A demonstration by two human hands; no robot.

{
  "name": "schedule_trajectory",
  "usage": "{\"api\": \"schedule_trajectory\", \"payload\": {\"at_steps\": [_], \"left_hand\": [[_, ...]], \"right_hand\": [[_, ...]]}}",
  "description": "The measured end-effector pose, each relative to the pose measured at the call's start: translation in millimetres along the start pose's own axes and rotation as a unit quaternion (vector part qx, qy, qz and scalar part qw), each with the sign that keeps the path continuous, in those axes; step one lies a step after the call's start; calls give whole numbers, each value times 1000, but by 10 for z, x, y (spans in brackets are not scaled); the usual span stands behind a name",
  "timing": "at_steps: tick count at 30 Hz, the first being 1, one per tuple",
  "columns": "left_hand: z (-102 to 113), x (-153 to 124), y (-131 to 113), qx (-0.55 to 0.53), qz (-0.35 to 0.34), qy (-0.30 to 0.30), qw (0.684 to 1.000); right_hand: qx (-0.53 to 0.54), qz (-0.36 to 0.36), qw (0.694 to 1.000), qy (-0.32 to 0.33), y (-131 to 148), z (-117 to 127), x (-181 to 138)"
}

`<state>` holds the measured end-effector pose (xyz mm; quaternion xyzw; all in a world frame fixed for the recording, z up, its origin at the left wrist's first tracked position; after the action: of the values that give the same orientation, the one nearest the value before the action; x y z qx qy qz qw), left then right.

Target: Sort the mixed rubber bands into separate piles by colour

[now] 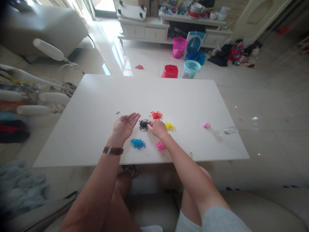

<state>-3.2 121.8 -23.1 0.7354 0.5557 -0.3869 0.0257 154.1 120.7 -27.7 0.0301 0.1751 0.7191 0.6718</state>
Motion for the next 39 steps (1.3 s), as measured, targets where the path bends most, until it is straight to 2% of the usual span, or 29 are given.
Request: {"api": "schedule_trajectory", "payload": {"at_steps": [4,7,12,15,22,27,31,34,39], "left_hand": [[22,-22,-36,2,1,-6,1000],[22,-35,-62,5,-3,-11,1000],[-25,-40,-43,11,-6,-5,1000],[-51,-41,-2,14,-3,-3,1000],[-67,-43,44,30,-1,-7,1000],[-59,-51,43,36,-2,-12,999],[-56,-60,59,41,3,-14,999],[-79,-61,94,41,14,1,999],[-115,-61,168,46,35,24,998]], "right_hand": [[-31,-2,999,15,-133,151,-62],[-66,10,996,58,-227,135,-183],[-101,71,968,219,-247,-255,-565],[-123,115,948,271,-190,-420,-805],[-203,119,936,264,-185,-567,-1052],[-200,132,936,257,-163,-636,-1109],[-202,126,939,248,-225,-518,-1071],[-215,95,946,222,-331,-375,-988],[-189,80,959,196,-416,-282,-901]]}}
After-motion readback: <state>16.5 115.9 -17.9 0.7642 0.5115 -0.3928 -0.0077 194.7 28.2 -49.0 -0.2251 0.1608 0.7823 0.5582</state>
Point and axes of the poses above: each hand's wrist, its own x-axis towards the middle knuckle, its own z-axis out of the back of the hand, y = z × x, the point moved 10 cm from there along x, towards the middle knuckle, and after that the axes turned 9 degrees about -x, right-handed, at the moved point
